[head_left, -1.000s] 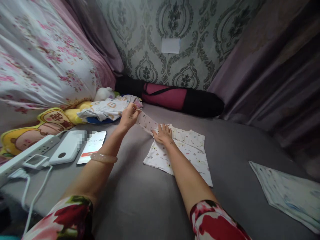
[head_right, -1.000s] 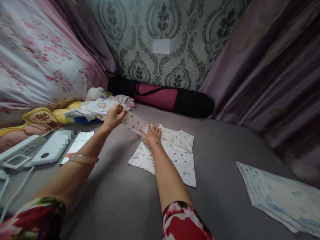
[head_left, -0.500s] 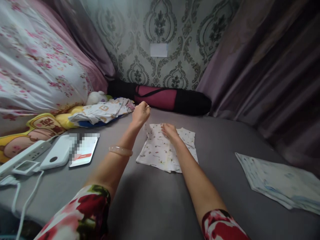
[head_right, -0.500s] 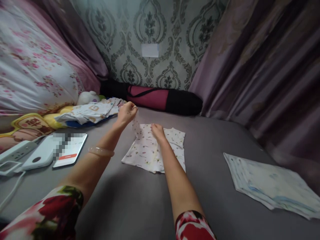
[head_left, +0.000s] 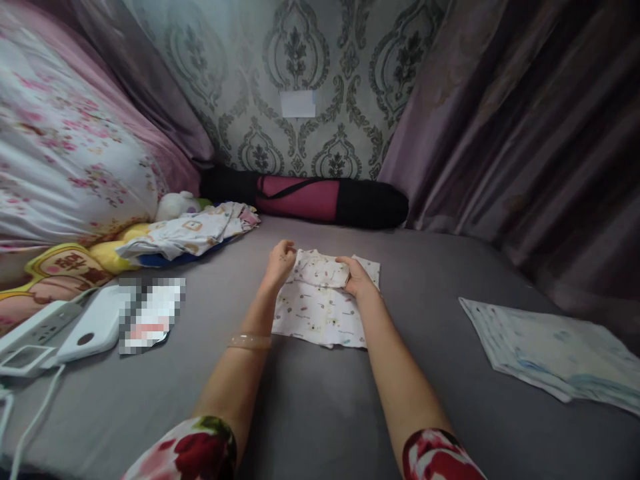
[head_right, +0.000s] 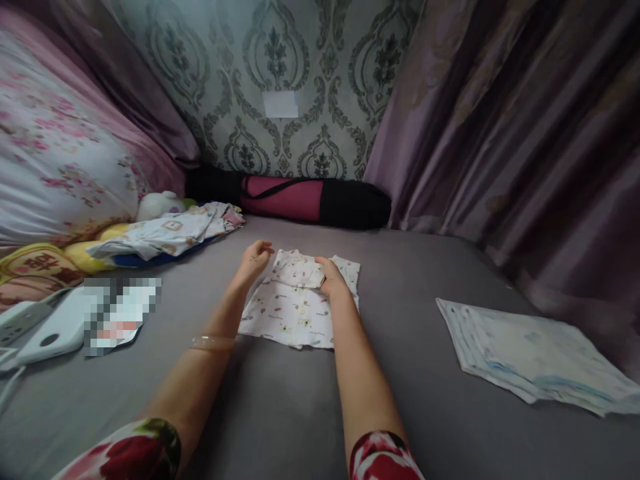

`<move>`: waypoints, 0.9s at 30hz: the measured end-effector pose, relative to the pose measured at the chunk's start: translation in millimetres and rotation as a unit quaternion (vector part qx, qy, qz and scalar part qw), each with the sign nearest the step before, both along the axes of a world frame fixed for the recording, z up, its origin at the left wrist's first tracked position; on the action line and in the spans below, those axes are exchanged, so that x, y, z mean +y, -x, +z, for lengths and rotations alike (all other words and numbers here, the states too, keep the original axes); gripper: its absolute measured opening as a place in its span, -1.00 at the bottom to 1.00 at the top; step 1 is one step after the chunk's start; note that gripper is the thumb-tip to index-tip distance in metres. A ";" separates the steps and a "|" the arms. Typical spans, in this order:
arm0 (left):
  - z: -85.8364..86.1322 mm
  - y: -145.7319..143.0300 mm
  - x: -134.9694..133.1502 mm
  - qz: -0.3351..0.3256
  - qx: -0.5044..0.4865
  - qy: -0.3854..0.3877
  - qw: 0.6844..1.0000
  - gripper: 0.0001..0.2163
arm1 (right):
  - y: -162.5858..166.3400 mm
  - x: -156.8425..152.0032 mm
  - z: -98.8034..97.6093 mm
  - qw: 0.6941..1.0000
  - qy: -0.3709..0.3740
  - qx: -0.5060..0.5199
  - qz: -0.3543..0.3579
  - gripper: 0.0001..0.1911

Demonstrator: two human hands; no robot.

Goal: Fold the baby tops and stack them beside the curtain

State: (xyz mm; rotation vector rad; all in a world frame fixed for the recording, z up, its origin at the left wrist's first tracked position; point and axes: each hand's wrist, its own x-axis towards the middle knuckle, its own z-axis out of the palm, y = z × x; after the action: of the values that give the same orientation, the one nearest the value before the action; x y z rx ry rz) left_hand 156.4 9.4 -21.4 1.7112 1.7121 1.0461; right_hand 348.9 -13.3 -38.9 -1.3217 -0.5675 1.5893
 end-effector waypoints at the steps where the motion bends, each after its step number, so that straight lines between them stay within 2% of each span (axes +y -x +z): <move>1: -4.9 4.0 -0.2 -0.002 0.027 0.012 1.000 -0.67 | 0.8 -0.4 -0.6 1.000 -0.010 0.000 -0.007 -0.80; 5: -15.4 4.0 4.1 0.010 0.108 0.070 0.992 -0.78 | 1.0 -0.5 -3.8 0.998 -0.042 -0.018 -0.041 -0.58; 8: -18.0 -4.3 10.2 0.034 0.146 0.095 0.984 -0.74 | 0.6 1.2 -5.2 0.997 -0.051 -0.034 -0.052 -0.46; 17: -28.9 -10.6 18.1 0.041 0.209 0.105 0.971 -0.73 | 3.4 8.4 -8.1 0.988 -0.101 -0.116 -0.027 -0.31; 19: -31.0 -8.2 19.0 0.036 0.221 0.099 0.970 -0.74 | 2.3 10.5 -11.7 0.979 -0.116 -0.165 -0.027 -0.31; 21: -32.5 -6.5 19.5 0.033 0.236 0.088 0.967 -0.73 | 0.3 11.4 -14.6 0.955 -0.139 -0.258 -0.035 -0.35; 24: -33.9 -6.5 19.2 0.034 0.261 0.076 0.962 -0.69 | -1.9 8.4 -14.8 0.888 -0.165 -0.427 -0.035 -0.44; 27: -36.5 -8.6 18.6 0.034 0.290 0.062 0.955 -0.66 | -0.6 0.1 -11.0 0.829 -0.163 -0.534 -0.008 -0.49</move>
State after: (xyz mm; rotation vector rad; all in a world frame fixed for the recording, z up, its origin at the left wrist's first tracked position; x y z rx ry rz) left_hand 165.1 28.0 -57.9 2.0132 2.1446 0.4611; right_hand 349.5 -13.2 -49.9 -1.8528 -1.4138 0.5366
